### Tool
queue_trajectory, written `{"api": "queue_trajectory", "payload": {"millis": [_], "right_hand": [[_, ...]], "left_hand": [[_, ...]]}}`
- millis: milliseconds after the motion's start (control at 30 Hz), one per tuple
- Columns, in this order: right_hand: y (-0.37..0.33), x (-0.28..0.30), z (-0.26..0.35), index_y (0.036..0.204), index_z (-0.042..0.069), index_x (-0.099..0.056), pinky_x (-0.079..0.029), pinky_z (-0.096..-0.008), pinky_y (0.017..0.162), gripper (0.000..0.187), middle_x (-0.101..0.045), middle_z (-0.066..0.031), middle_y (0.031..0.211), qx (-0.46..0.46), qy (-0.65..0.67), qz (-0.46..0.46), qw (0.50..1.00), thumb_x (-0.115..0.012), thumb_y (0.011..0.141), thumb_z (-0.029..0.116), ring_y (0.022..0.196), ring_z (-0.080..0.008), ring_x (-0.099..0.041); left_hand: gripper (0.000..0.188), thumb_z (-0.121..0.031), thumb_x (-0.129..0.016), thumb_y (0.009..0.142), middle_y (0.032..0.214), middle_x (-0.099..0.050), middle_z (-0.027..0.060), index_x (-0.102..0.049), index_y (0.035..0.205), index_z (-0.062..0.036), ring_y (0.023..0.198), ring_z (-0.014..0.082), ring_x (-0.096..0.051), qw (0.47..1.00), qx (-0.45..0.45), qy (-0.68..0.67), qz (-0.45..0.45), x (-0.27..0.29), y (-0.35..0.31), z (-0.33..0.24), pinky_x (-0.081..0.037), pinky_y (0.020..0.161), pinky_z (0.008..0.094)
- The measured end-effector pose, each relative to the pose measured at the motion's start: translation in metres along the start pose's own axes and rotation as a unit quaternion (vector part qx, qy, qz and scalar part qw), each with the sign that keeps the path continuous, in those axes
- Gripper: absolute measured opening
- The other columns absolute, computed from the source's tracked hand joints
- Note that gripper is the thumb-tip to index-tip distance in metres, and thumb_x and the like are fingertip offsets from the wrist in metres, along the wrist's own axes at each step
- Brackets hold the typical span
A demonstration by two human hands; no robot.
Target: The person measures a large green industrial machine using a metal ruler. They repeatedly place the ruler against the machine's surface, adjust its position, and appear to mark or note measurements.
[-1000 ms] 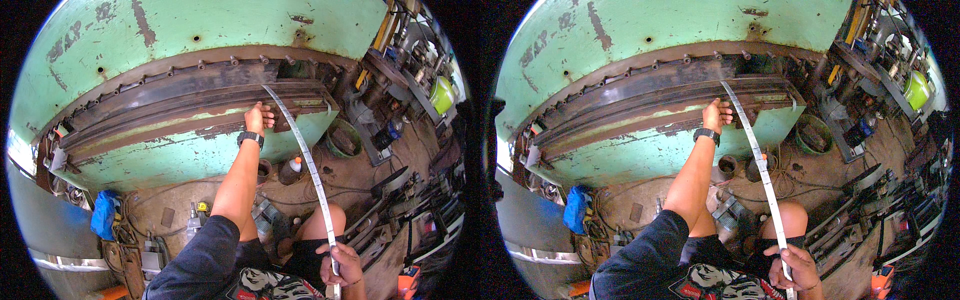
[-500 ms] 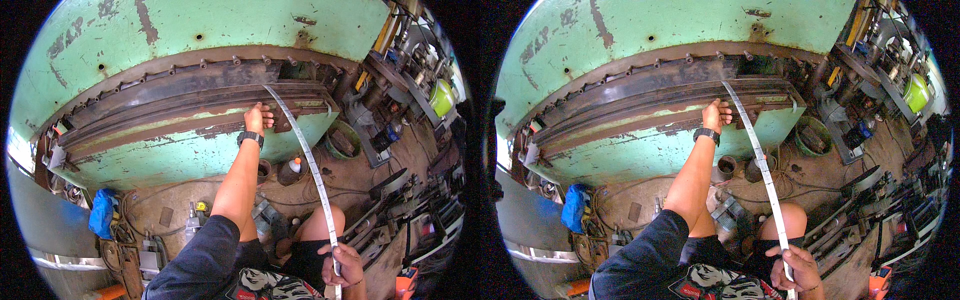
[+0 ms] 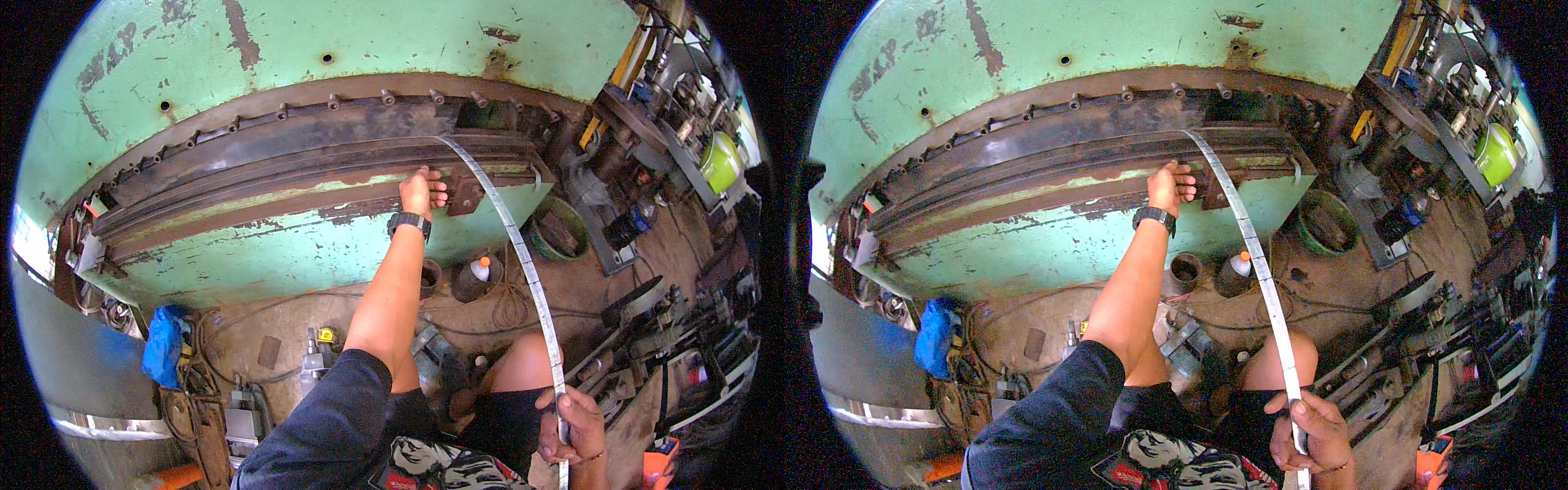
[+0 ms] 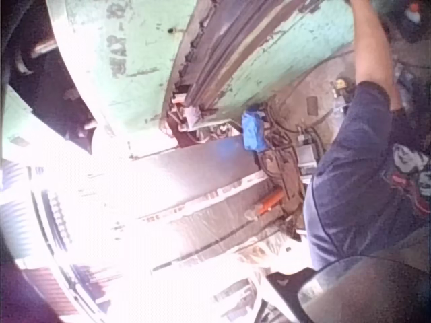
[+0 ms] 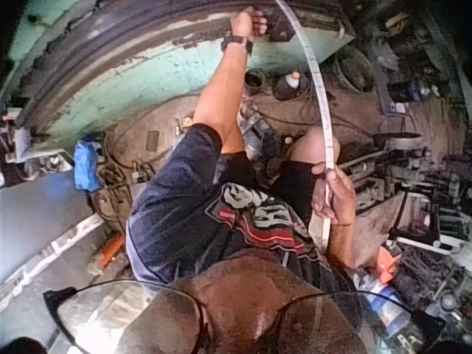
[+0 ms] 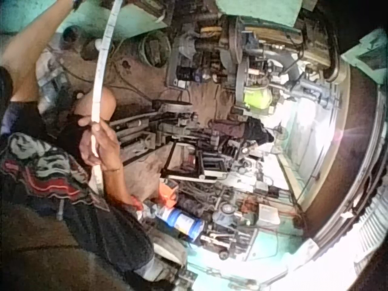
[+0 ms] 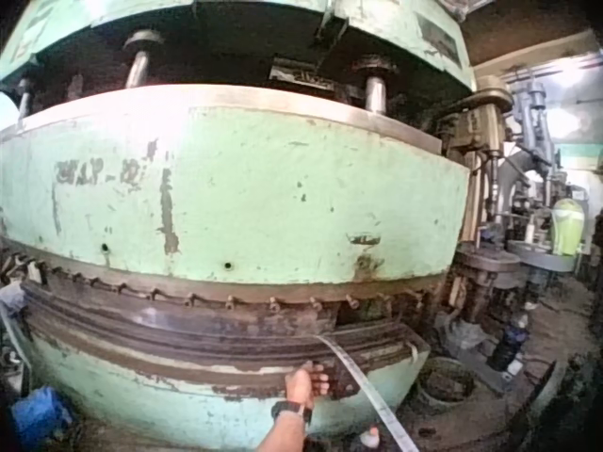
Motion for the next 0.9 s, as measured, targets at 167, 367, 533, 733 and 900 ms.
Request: {"api": "queue_trajectory", "payload": {"millis": [167,367,533,733,900], "right_hand": [[-0.002,-0.003,0.003,0.116,-0.007,-0.054,-0.027,-0.0282,0.029,0.035,-0.059,-0.0212,0.057,-0.001,0.003,-0.006,1.0,-0.047,0.102,0.024,0.028,-0.0122,-0.032],[0.001,-0.003,0.009,0.118,-0.006,-0.054,-0.027,-0.0293,0.028,0.036,-0.057,-0.0214,0.057,0.006,-0.017,0.004,1.0,-0.048,0.101,0.026,0.027,-0.0122,-0.029],[-0.005,-0.003,0.011,0.118,-0.005,-0.054,-0.026,-0.0295,0.028,0.035,-0.057,-0.022,0.056,0.01,-0.004,0.004,1.0,-0.048,0.101,0.026,0.027,-0.0121,-0.029],[-0.002,-0.007,0.013,0.118,-0.006,-0.053,-0.028,-0.0299,0.028,0.036,-0.056,-0.0219,0.056,0.001,0.012,0.013,1.0,-0.048,0.101,0.026,0.027,-0.0129,-0.03],[-0.005,-0.008,0.012,0.117,-0.007,-0.052,-0.031,-0.0309,0.029,0.036,-0.056,-0.0217,0.056,0.003,0.019,0.009,1.0,-0.046,0.101,0.024,0.027,-0.0139,-0.032]], "left_hand": [[0.036,-0.035,-0.048,0.099,0.07,-0.064,0.0089,-0.062,0.1,-0.0023,0.051,0.0213,-0.058,1.0,0.003,0.009,0.006,-0.004,-0.001,0.003,-0.047,0.048,0.0349],[0.041,-0.039,-0.044,0.1,0.075,-0.065,0.0093,-0.062,0.104,-0.0029,0.056,0.0218,-0.061,0.999,0.011,0.004,0.038,-0.014,-0.005,-0.012,-0.05,0.053,0.0354],[0.053,-0.05,-0.04,0.1,0.083,-0.067,0.0111,-0.061,0.111,-0.0031,0.065,0.0225,-0.064,0.993,0.014,-0.017,0.112,-0.045,-0.023,-0.025,-0.054,0.06,0.0387],[0.06,-0.053,-0.04,0.099,0.077,-0.066,0.013,-0.059,0.114,0.0018,0.058,0.0234,-0.064,0.982,-0.008,-0.092,0.164,-0.07,-0.046,-0.035,-0.054,0.051,0.0356],[0.054,-0.048,-0.037,0.102,0.085,-0.07,0.0136,-0.061,0.115,-0.0019,0.064,0.0219,-0.066,0.959,-0.026,-0.154,0.237,-0.079,-0.056,-0.041,-0.054,0.059,0.034]]}}
Point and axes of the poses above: each hand's wrist, its own y-axis towards the middle knuckle, its own x-axis out of the back of the hand, z = x × y, the point moved 6 cm from there along y, towards the middle knuckle
